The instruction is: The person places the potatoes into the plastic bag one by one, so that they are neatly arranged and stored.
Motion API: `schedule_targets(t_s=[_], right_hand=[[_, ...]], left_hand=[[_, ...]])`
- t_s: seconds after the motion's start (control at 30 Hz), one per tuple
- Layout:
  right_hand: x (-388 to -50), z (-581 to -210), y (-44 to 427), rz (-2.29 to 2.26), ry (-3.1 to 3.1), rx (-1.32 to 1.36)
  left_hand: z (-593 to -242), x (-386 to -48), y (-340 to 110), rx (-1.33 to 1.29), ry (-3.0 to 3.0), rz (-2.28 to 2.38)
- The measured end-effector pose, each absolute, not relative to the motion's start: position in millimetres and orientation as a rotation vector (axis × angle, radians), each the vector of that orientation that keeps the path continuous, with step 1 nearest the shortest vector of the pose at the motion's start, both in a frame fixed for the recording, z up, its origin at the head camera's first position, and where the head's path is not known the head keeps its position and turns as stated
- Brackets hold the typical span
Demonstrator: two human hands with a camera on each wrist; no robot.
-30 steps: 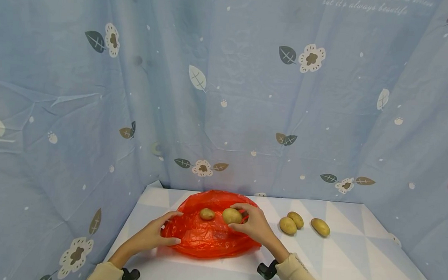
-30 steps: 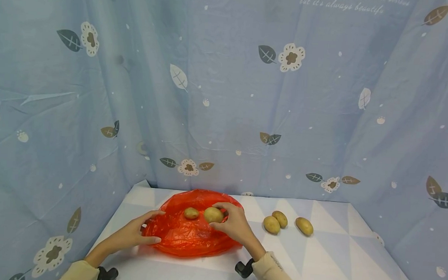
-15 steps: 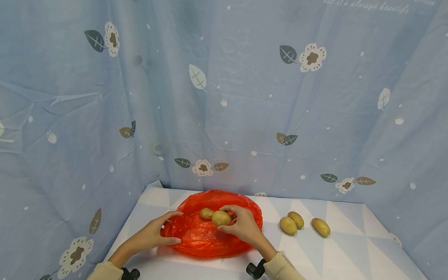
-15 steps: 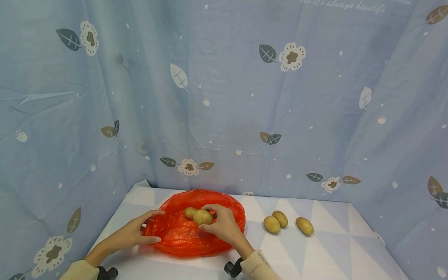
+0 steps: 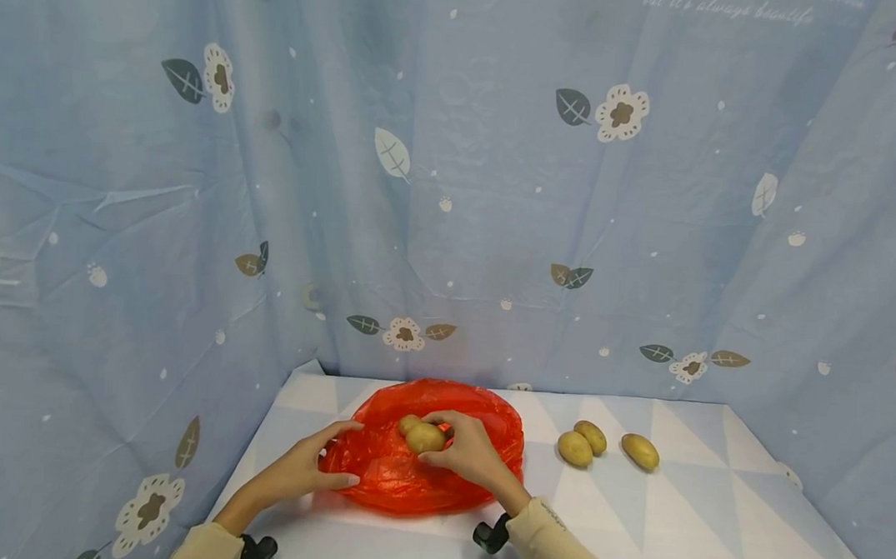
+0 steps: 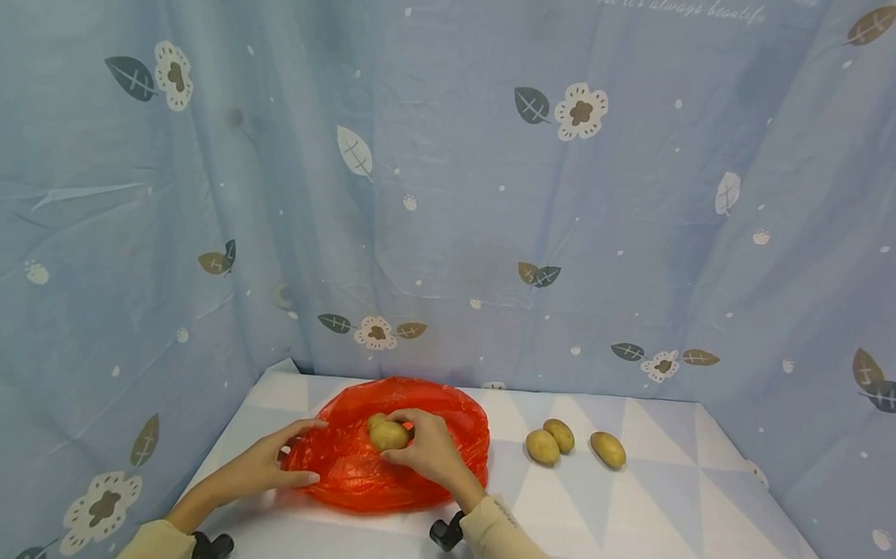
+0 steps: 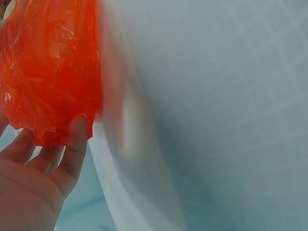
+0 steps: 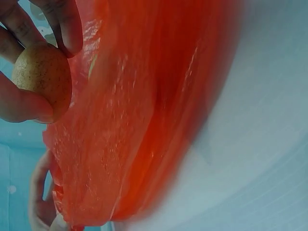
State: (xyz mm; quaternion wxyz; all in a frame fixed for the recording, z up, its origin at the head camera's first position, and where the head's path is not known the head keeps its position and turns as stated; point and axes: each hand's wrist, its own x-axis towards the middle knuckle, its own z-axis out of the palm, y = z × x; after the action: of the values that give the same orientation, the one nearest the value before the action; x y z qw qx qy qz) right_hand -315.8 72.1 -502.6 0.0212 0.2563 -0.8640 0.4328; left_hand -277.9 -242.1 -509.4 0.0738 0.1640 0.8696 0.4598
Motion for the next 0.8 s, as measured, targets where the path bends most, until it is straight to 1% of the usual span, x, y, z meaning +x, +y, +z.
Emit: schedule_targets(t_s=[0.8], right_hand=[[-317.8, -514.6, 33.3, 1.281, -2.715, 0.854]], left_hand=[[-511.7, -274.6, -246.2, 0.532, 2.610, 1.374]])
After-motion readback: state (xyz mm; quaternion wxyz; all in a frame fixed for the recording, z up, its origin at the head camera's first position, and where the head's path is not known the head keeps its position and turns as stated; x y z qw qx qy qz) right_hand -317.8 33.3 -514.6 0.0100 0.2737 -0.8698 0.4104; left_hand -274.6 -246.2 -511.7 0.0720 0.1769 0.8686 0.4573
